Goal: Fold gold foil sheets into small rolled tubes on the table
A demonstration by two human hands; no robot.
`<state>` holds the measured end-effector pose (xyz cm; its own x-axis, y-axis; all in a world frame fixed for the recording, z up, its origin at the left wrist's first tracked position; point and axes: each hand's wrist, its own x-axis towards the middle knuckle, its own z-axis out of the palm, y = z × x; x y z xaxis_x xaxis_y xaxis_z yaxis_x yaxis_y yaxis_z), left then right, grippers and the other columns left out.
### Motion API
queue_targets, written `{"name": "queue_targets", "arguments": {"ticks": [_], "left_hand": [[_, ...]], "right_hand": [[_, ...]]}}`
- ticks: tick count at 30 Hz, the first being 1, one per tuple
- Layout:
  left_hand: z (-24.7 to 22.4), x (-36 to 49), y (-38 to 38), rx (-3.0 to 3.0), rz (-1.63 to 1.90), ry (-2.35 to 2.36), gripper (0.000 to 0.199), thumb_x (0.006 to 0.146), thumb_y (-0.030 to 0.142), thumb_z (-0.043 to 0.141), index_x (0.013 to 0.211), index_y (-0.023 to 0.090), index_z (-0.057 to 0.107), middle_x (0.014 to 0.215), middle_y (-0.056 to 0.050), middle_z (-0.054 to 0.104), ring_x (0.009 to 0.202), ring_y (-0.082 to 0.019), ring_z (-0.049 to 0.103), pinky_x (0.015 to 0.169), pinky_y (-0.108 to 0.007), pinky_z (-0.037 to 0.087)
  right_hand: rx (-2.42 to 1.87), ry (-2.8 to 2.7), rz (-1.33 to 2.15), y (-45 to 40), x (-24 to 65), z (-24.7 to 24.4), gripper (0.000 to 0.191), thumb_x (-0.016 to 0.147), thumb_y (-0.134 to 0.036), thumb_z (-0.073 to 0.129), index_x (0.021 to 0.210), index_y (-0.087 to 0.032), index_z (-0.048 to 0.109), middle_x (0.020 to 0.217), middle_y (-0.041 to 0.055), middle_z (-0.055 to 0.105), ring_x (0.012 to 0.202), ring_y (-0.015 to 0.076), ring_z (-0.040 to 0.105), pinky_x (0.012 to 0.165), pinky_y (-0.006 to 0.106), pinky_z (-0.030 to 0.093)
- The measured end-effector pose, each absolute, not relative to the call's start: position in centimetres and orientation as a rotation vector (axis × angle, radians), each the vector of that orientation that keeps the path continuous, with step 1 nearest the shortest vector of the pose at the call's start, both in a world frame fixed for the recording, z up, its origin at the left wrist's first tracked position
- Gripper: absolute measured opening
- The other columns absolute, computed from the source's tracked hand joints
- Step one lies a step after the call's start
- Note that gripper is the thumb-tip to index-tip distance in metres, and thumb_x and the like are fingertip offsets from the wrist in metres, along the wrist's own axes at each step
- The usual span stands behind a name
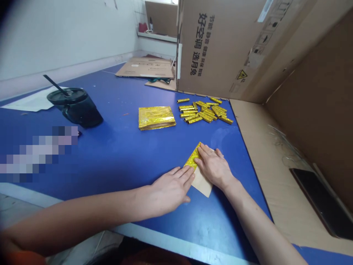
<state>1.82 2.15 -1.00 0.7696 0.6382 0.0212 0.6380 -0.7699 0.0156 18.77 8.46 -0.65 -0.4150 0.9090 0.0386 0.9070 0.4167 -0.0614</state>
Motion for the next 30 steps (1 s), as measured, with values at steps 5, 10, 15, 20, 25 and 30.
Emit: {"name": "queue_targets", "arguments": {"ticks": [5,10,15,20,25,30], "left_hand": [[-0.3,1.8,2.8,2.829,-0.011,1.130,0.072,0.074,0.059,0.044,0.126,0.009,0.039,0.133,-0.014,0.035,0.123,-0.034,0.027,0.097,-0.046,0.025],[-0.2,1.7,2.5,2.920,0.026,1.098,0.077,0.073,0.061,0.043,0.127,0.006,0.037,0.132,-0.017,0.035,0.127,-0.032,0.018,0.101,-0.050,0.011],[-0.7,1.6,2.6,2.974,0.090,1.079,0.074,0.074,0.060,0.041,0.125,0.006,0.038,0.131,-0.018,0.036,0.127,-0.029,0.018,0.101,-0.052,0.007],[-0.7,1.5,2.7,2.902,0.078,1.068,0.076,0.073,0.059,0.044,0.126,0.006,0.036,0.130,-0.019,0.037,0.122,-0.028,0.029,0.099,-0.050,0.016],[-0.5,1.6,2.6,2.900,0.079,1.089,0.068,0.070,0.059,0.049,0.116,0.009,0.049,0.127,-0.018,0.042,0.123,-0.031,0.027,0.098,-0.049,0.019],[0.0,1.6,2.7,2.895,0.052,1.074,0.071,0.069,0.059,0.051,0.117,0.006,0.048,0.126,-0.020,0.043,0.121,-0.030,0.031,0.098,-0.047,0.021]], "right_hand": [[-1.782,-2.573,-0.094,8.0,18.7,-0.6,0.046,0.086,-0.034,0.030,0.125,-0.011,0.040,0.133,0.0126,0.037,0.122,0.0230,0.033,0.099,0.049,0.023],[-1.757,-2.585,-0.106,7.9,18.7,-0.8,0.047,0.086,-0.034,0.029,0.127,-0.011,0.037,0.134,0.0119,0.036,0.123,0.0229,0.032,0.099,0.050,0.022],[-1.761,-2.574,-0.088,8.0,19.0,-1.1,0.048,0.087,-0.036,0.029,0.127,-0.013,0.037,0.135,0.0104,0.034,0.124,0.0232,0.029,0.098,0.052,0.021],[-1.708,-2.579,0.044,7.8,18.9,0.0,0.051,0.085,-0.040,0.032,0.129,-0.014,0.035,0.136,0.0120,0.032,0.124,0.0240,0.029,0.098,0.054,0.021],[-1.349,-2.690,0.295,5.4,17.5,1.4,0.053,0.085,-0.045,0.031,0.129,-0.016,0.036,0.133,0.0121,0.036,0.124,0.0215,0.030,0.102,0.051,0.014],[-1.254,-2.742,0.442,6.0,18.5,0.3,0.051,0.087,-0.044,0.029,0.129,-0.017,0.035,0.135,0.0103,0.034,0.125,0.0199,0.028,0.102,0.048,0.017]]}}
